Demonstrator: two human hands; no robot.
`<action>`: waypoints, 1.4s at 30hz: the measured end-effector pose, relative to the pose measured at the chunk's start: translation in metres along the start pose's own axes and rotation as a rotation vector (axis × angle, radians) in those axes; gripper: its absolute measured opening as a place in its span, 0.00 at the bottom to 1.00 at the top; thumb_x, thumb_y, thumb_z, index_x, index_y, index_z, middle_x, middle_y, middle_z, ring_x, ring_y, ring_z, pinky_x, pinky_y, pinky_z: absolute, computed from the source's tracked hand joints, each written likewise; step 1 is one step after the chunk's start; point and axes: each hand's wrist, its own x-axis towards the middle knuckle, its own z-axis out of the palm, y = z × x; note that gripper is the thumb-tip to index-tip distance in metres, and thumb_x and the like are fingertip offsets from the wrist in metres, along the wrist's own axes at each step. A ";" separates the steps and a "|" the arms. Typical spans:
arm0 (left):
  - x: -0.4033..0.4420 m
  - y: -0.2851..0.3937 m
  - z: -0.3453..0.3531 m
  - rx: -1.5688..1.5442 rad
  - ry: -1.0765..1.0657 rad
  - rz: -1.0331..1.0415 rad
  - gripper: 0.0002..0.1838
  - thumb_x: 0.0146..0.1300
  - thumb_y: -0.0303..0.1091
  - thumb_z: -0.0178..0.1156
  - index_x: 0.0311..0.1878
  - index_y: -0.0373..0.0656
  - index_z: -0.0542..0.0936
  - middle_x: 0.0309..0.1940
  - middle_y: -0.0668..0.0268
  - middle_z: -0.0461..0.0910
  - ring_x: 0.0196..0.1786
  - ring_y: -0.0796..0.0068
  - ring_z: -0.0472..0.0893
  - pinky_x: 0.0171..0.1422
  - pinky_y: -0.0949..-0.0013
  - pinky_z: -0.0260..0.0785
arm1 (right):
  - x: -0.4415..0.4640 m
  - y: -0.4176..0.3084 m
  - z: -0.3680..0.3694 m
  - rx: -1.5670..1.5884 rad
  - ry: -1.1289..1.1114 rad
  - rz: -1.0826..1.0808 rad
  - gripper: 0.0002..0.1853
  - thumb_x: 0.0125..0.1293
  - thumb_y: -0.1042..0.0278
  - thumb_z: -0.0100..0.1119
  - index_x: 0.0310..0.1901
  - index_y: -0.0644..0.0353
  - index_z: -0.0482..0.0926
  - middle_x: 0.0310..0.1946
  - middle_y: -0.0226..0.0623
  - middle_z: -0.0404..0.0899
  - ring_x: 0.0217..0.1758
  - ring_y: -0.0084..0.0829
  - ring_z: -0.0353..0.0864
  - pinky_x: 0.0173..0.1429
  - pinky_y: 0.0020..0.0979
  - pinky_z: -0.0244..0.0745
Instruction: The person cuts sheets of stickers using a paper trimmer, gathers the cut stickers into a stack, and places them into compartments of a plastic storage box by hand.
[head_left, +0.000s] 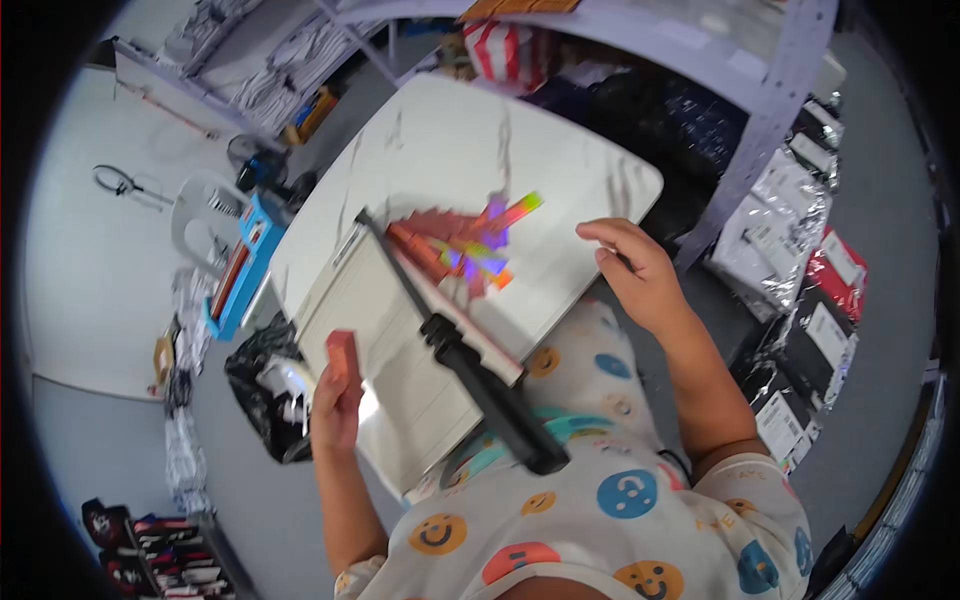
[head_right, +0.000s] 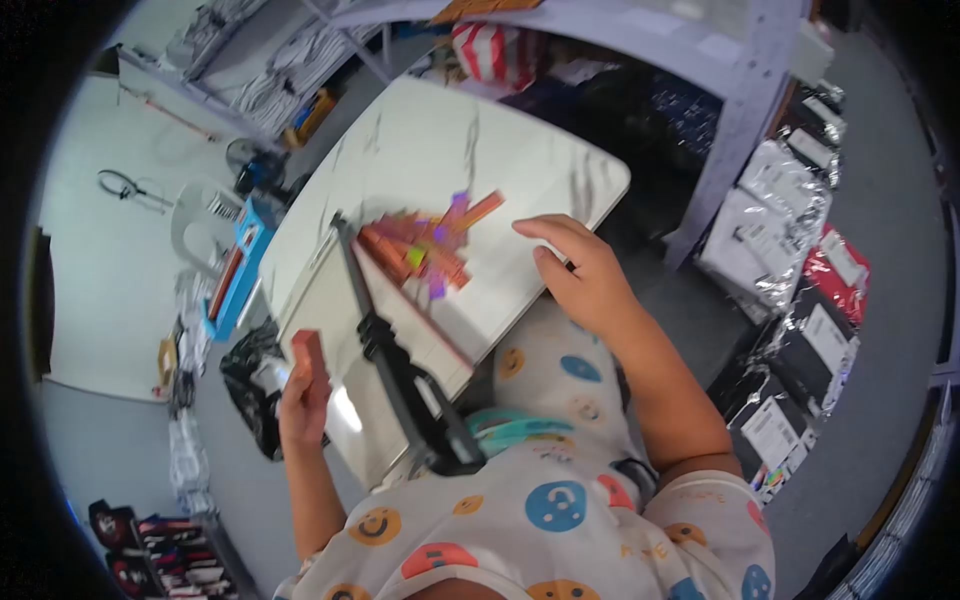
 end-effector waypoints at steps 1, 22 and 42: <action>0.006 -0.002 0.003 -0.085 0.000 0.003 0.18 0.50 0.32 0.53 0.46 0.37 0.69 0.29 0.70 0.69 0.31 0.81 0.68 0.33 0.78 0.60 | 0.013 -0.003 -0.013 -0.084 0.072 -0.072 0.14 0.55 0.80 0.46 0.44 0.64 0.73 0.41 0.39 0.73 0.45 0.30 0.72 0.50 0.24 0.64; 0.053 0.004 -0.028 -0.446 0.071 0.165 0.18 0.53 0.31 0.54 0.47 0.36 0.68 0.39 0.61 0.73 0.37 0.73 0.73 0.36 0.74 0.66 | 0.122 0.026 -0.331 -0.438 1.239 -0.093 0.24 0.54 0.53 0.58 0.49 0.59 0.69 0.41 0.38 0.72 0.40 0.27 0.73 0.41 0.27 0.69; 0.025 0.037 0.002 -0.427 0.186 0.325 0.13 0.53 0.32 0.56 0.41 0.37 0.70 0.35 0.62 0.74 0.37 0.72 0.74 0.38 0.72 0.66 | 0.122 0.037 -0.339 0.400 0.923 0.519 0.28 0.49 0.47 0.52 0.51 0.51 0.64 0.46 0.40 0.67 0.48 0.40 0.68 0.45 0.45 0.68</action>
